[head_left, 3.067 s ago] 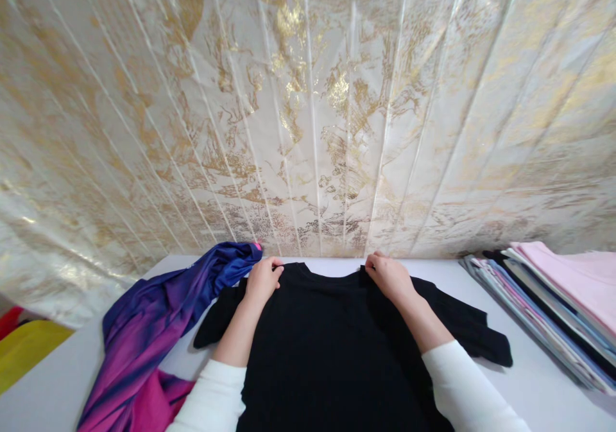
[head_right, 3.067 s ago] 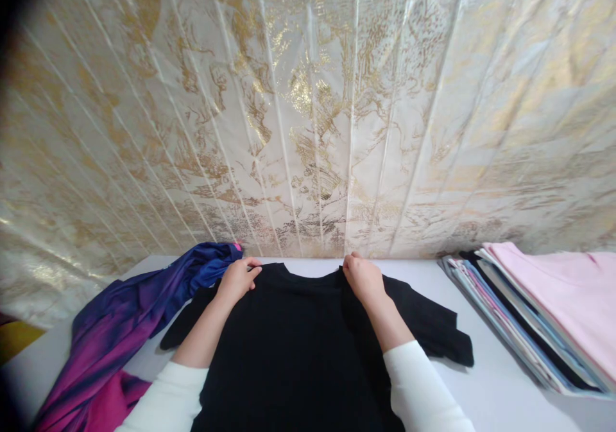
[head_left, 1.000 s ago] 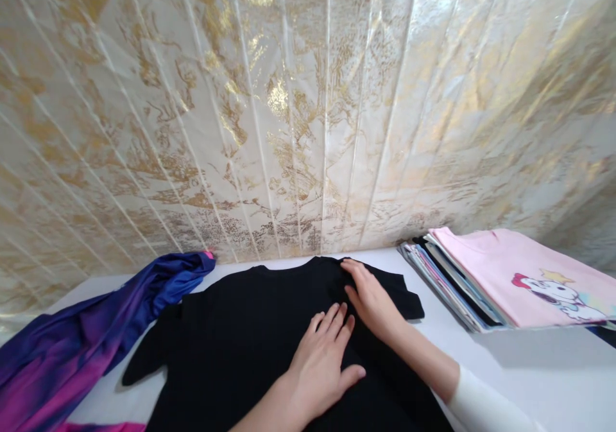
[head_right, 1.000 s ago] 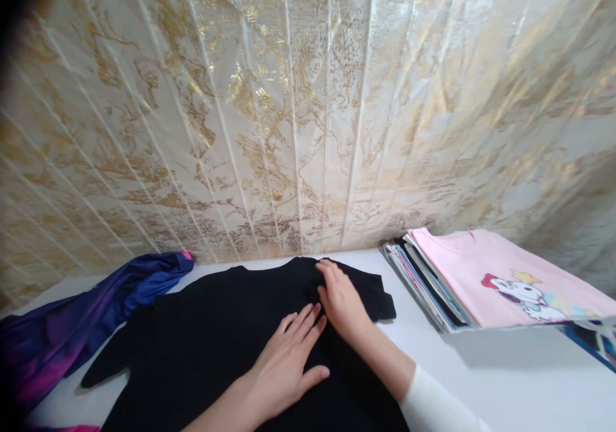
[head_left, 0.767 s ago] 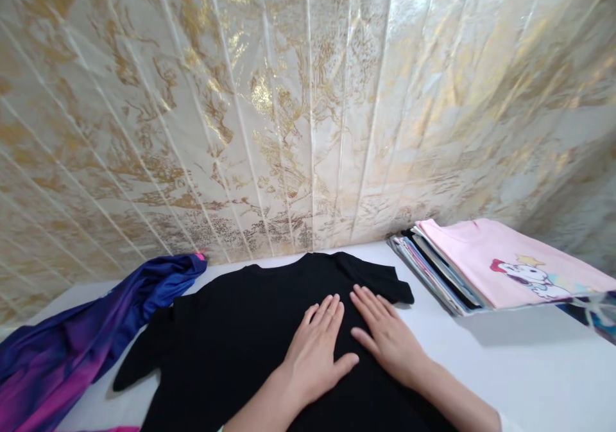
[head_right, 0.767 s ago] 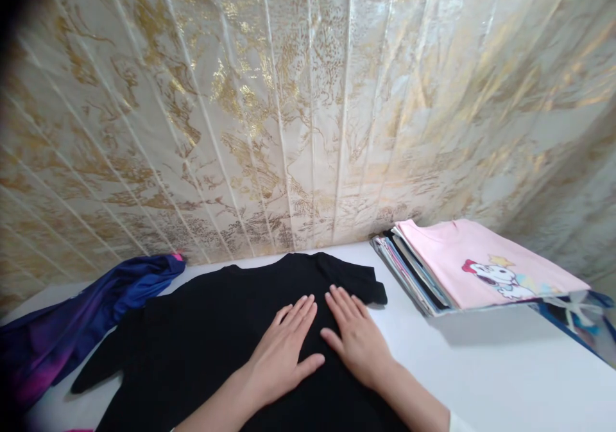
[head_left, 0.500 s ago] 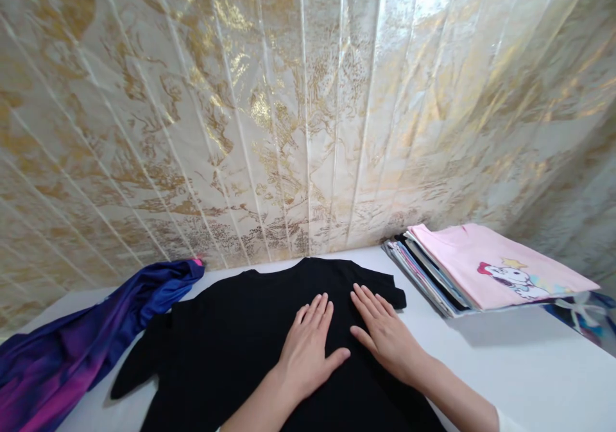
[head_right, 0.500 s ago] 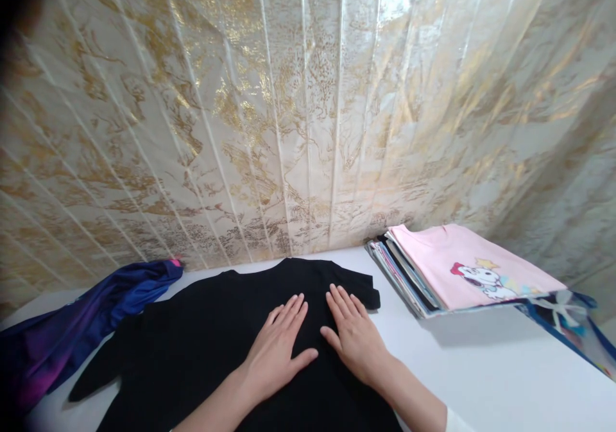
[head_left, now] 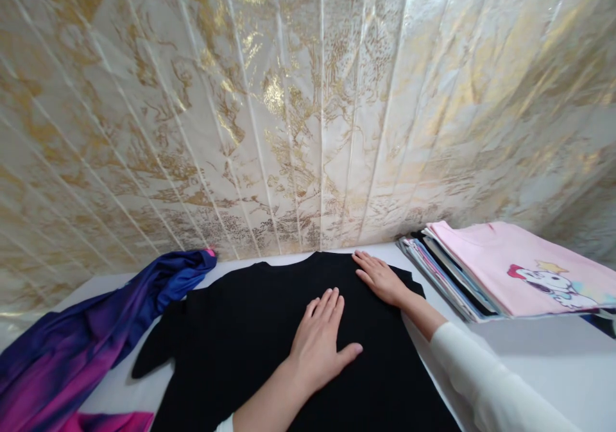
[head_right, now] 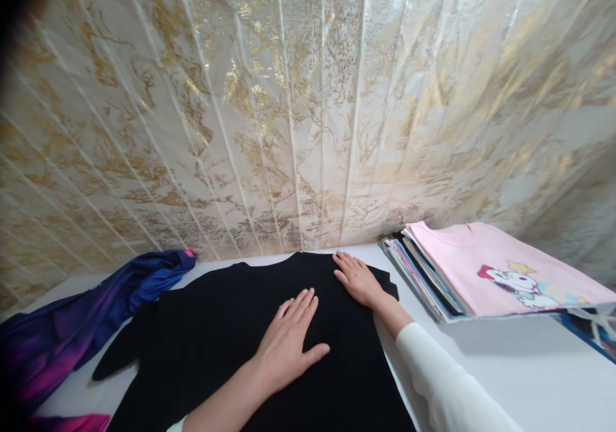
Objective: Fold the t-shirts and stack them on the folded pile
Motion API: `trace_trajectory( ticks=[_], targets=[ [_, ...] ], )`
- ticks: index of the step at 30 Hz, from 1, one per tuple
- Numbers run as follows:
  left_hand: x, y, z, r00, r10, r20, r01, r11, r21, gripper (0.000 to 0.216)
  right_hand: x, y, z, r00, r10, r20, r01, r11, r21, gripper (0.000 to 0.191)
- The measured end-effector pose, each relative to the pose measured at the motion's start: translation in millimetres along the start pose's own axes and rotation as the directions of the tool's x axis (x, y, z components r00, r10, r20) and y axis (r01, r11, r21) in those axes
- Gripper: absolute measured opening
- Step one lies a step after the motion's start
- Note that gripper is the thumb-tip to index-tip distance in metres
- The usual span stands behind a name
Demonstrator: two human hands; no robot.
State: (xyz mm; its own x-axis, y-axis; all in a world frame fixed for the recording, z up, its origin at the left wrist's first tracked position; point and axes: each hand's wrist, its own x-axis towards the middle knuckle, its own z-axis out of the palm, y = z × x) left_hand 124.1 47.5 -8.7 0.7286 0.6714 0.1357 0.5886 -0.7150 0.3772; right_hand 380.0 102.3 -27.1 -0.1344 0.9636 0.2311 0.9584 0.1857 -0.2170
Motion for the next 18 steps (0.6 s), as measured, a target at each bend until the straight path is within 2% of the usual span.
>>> trace_trajectory(
  ticks=[2,5,9,14,18],
  targets=[
    [1,1,-3,1.0,-0.004,-0.009,0.004,1.0,-0.02,0.069,-2,7,1,1.0,-0.028,0.002,0.028,1.0,-0.004,0.046],
    [7,9,-10,0.997,-0.022,-0.069,0.018,0.998,-0.068,0.046,-5,4,5,0.999,-0.036,-0.013,0.036,0.999,-0.014,0.047],
    [31,30,-10,0.991,-0.041,-0.125,0.028,0.994,-0.103,0.019,-5,0,8,0.999,-0.03,-0.04,0.029,0.999,-0.026,0.047],
    [61,47,9,0.989,-0.074,-0.127,0.061,0.993,-0.102,0.011,-5,2,6,0.998,-0.04,-0.056,0.039,0.999,-0.024,0.045],
    [67,51,17,0.978,-0.129,-0.163,0.112,0.987,-0.112,0.006,-6,3,5,0.997,-0.044,-0.07,0.044,0.999,-0.002,0.044]
  ],
)
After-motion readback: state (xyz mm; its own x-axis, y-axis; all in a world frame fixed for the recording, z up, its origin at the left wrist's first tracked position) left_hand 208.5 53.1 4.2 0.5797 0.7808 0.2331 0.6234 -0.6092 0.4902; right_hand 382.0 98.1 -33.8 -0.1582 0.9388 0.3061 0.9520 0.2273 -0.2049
